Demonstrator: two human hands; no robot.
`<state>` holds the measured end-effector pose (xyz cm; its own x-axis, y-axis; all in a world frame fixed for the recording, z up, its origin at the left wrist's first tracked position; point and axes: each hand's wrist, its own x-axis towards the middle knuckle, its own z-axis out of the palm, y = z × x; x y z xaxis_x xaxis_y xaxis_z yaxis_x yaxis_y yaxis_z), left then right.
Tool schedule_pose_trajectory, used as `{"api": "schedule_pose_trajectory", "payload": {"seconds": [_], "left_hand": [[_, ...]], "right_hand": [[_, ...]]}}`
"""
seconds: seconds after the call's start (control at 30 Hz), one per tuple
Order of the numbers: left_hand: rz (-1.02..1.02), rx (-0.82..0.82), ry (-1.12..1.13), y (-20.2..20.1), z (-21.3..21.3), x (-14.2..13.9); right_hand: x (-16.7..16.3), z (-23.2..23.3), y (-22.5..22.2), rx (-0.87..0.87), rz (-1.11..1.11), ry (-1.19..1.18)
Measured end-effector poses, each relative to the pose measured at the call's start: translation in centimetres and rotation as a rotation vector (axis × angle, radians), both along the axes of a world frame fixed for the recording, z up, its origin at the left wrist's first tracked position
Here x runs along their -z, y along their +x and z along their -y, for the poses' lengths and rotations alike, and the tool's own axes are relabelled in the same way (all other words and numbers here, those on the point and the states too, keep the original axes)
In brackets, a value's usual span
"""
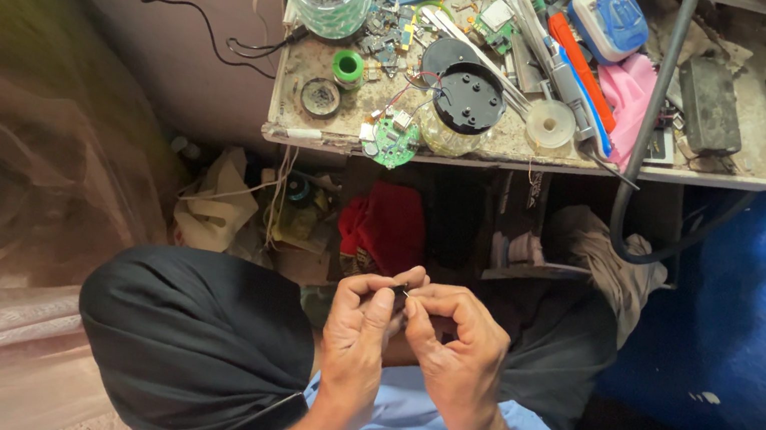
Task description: The person sits cross-legged and uses a red utility knife to cut a wire, then connects it to a small cylindrical LED device. The device lights up with changing colors, and the person rotates it to inspect the light pattern.
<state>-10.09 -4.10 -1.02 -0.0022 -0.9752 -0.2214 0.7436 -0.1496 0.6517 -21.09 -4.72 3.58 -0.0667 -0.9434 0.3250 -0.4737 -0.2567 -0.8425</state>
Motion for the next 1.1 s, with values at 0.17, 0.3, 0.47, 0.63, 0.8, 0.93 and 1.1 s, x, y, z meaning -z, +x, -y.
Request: {"api": "schedule_pose_trajectory", "payload": {"seconds": [0.17, 0.3, 0.47, 0.63, 0.8, 0.93, 1.1], "left_hand": [[-0.114, 0.011, 0.09, 0.5, 0.0, -0.6], [-0.125, 0.022, 0.161, 0.7, 0.0, -1.2], [-0.124, 0.012, 0.182, 0.6, 0.1, -1.6], [-0.052, 0.011, 0.183, 0.5, -0.1, -1.2], [-0.038, 0.005, 0.154, 0.3, -0.2, -0.8], [-0.011, 0.018, 0.164, 0.4, -0.4, -0.6], [0.052, 0.004, 0.074, 0.3, -0.3, -0.3]], "right_hand": [[1.2, 0.3, -0.5, -0.067, 0.468, 0.318], [1.8, -0.1, -0.5, -0.084, 0.504, 0.257], [1.6, -0.2, -0.3, -0.047, 0.425, 0.28], [1.2, -0.1, 0.2, -0.016, 0.359, 0.251], [0.4, 0.1, 0.4, -0.005, 0.067, 0.047], [-0.3, 0.1, 0.8, 0.009, 0.09, 0.089], [-0.2, 0.1, 0.7, -0.004, 0.005, 0.049]]}}
